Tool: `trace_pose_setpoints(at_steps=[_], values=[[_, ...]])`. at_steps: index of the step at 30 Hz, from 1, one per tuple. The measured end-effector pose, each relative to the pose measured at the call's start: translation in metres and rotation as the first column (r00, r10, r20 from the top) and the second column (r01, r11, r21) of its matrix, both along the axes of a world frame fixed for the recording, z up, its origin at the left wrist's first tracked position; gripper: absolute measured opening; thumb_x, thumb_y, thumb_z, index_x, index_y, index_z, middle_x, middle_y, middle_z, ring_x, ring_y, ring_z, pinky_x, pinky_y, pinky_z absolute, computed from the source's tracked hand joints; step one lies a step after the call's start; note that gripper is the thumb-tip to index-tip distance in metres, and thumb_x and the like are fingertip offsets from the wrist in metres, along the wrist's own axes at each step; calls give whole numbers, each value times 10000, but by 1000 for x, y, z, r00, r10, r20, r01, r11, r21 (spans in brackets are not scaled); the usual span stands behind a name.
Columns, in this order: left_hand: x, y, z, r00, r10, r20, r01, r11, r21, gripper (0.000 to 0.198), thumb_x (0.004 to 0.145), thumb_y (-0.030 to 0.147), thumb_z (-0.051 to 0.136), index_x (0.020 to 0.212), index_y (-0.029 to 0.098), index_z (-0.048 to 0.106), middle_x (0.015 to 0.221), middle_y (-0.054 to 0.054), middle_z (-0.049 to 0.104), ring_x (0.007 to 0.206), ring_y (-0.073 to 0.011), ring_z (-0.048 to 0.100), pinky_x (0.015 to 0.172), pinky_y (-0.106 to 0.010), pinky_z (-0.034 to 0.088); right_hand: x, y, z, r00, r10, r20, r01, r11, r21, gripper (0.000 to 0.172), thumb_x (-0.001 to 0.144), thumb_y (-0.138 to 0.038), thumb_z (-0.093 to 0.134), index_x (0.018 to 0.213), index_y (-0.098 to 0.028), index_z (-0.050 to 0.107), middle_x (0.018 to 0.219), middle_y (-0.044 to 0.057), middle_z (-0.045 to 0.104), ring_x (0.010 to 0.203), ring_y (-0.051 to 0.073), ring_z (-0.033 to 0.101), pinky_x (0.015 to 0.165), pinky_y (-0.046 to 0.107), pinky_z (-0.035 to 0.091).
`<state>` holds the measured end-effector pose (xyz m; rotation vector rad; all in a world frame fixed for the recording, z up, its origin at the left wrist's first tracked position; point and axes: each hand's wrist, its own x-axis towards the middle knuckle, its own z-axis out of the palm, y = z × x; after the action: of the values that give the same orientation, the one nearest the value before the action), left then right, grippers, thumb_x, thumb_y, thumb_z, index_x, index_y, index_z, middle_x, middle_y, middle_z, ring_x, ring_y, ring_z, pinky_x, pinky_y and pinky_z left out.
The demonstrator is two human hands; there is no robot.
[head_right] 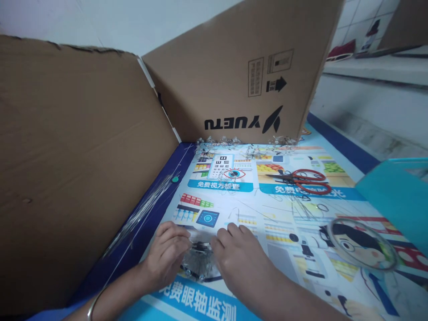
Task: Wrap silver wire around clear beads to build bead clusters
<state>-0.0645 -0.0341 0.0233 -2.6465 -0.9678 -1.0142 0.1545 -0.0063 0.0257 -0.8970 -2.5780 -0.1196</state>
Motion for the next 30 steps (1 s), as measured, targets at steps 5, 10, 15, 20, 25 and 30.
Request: trace_pose_setpoints(at_steps=[5, 10, 15, 20, 25, 30], values=[[-1, 1, 0, 1000, -8, -20, 8, 1000, -22, 201, 772, -14, 446, 872, 138, 531, 771, -44, 650, 885, -186, 575, 759, -354, 379, -2, 1, 6, 998, 29, 46, -33, 996, 78, 128, 700, -125, 652, 790, -183, 582, 710, 6, 559, 666, 177, 439, 603, 326, 239], [-1, 1, 3, 999, -29, -14, 28, 999, -37, 197, 788, -9, 430, 880, 135, 528, 780, -46, 649, 874, -190, 580, 746, -364, 381, -2, 2, 11, 997, 31, 66, -35, 998, 58, 112, 713, -133, 638, 797, -184, 585, 723, 8, 570, 677, 178, 444, 611, 327, 229], [1, 2, 5, 1000, -28, -3, 28, 999, -39, 183, 796, -3, 435, 872, 135, 528, 761, -43, 640, 867, -191, 578, 731, -365, 383, 0, 3, 15, 996, 27, 83, -30, 999, 30, 78, 735, -152, 622, 800, -187, 596, 737, 18, 584, 692, 181, 455, 618, 327, 228], [0, 1, 2, 1000, -17, -11, 17, 999, -46, 197, 799, -4, 434, 886, 147, 525, 767, -28, 637, 872, -178, 573, 740, -355, 388, 1, 3, 15, 995, 39, 94, -41, 999, 23, 64, 740, -139, 621, 770, -184, 587, 714, 15, 568, 698, 184, 459, 614, 329, 233], [-1, 1, -1, 999, -32, -21, 31, 998, -59, 204, 791, -3, 444, 906, 143, 528, 782, -38, 643, 879, -190, 578, 739, -368, 388, 0, 4, 16, 992, 42, 118, -45, 999, 28, 65, 768, -118, 593, 748, -178, 585, 701, 18, 555, 677, 168, 454, 601, 335, 238], [-2, 1, -3, 999, -39, -12, 39, 998, -51, 226, 794, 3, 428, 921, 160, 529, 795, -45, 655, 882, -199, 584, 733, -372, 396, 0, 2, 16, 988, 33, 151, -36, 999, 12, 74, 769, -114, 598, 732, -175, 579, 693, 23, 557, 667, 171, 452, 592, 335, 244]])
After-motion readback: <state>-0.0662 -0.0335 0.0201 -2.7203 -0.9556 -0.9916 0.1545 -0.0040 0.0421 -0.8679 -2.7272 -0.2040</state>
